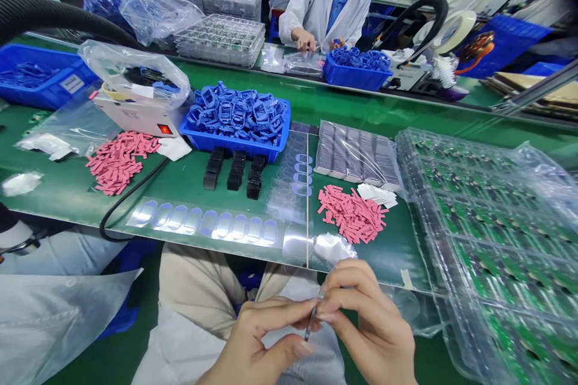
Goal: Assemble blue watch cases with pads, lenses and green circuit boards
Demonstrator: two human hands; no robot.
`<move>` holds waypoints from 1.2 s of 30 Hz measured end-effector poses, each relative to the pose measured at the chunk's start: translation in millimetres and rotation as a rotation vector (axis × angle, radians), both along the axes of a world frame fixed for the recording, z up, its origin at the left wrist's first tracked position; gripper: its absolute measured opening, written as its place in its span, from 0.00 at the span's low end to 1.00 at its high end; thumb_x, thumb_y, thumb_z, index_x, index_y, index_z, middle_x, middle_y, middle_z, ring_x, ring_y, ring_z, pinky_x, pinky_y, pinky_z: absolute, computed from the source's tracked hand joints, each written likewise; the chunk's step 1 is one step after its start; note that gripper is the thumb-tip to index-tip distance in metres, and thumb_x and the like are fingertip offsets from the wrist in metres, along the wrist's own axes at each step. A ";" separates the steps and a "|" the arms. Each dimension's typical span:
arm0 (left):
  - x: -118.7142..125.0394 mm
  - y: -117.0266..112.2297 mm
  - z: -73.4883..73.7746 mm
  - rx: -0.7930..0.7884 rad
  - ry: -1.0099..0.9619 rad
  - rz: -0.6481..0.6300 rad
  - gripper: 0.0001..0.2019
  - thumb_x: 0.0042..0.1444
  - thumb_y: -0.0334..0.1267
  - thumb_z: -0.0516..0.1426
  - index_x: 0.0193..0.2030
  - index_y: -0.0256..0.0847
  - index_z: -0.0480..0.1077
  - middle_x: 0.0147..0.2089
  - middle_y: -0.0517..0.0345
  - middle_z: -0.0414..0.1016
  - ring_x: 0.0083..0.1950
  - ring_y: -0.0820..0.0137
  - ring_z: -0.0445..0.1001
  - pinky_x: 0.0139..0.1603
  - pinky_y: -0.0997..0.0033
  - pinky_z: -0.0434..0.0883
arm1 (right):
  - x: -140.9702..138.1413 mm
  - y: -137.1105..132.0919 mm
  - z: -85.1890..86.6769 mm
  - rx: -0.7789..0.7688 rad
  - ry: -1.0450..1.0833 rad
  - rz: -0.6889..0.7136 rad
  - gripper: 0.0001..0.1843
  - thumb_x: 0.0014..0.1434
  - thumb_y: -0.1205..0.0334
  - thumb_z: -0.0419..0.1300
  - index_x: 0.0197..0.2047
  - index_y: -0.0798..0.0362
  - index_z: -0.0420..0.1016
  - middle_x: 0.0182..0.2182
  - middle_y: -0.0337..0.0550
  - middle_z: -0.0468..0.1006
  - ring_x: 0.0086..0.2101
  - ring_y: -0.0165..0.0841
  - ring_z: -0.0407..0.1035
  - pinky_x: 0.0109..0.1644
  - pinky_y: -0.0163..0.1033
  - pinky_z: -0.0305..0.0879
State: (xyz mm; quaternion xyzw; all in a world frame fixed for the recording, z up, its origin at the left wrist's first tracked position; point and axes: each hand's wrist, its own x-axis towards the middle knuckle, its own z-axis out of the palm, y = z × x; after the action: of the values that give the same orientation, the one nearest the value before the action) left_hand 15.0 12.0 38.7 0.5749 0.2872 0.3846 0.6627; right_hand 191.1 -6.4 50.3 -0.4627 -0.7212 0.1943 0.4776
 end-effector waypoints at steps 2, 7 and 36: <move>0.5 -1.9 -0.1 -0.044 0.023 -0.008 0.17 0.56 0.44 0.59 0.53 0.57 0.71 0.39 0.56 0.83 0.40 0.68 0.80 0.43 0.74 0.74 | -1.2 -2.0 -2.5 0.007 -0.017 -0.026 0.08 0.58 0.74 0.56 0.35 0.52 0.70 0.29 0.41 0.70 0.35 0.33 0.64 0.38 0.40 0.64; 8.0 -10.2 -7.8 -0.439 -0.137 -0.030 0.14 0.52 0.47 0.62 0.47 0.58 0.76 0.45 0.60 0.82 0.48 0.67 0.79 0.53 0.70 0.72 | -7.8 -11.6 -6.5 0.196 -0.244 -0.191 0.09 0.55 0.77 0.55 0.32 0.53 0.69 0.29 0.40 0.71 0.34 0.32 0.64 0.45 0.42 0.60; -0.6 30.6 -6.9 0.754 0.461 0.259 0.36 0.59 0.47 0.54 0.70 0.47 0.41 0.43 0.56 0.82 0.43 0.73 0.80 0.47 0.78 0.76 | 17.0 17.7 -6.1 -0.066 -0.163 -0.030 0.18 0.59 0.49 0.59 0.50 0.45 0.73 0.43 0.43 0.76 0.45 0.35 0.69 0.48 0.41 0.68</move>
State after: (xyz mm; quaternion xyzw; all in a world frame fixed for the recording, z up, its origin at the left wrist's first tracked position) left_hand 14.5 42.5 31.8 0.8057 0.3367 0.4039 0.2727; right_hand 208.1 11.3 44.1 -0.5033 -0.7438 0.1725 0.4045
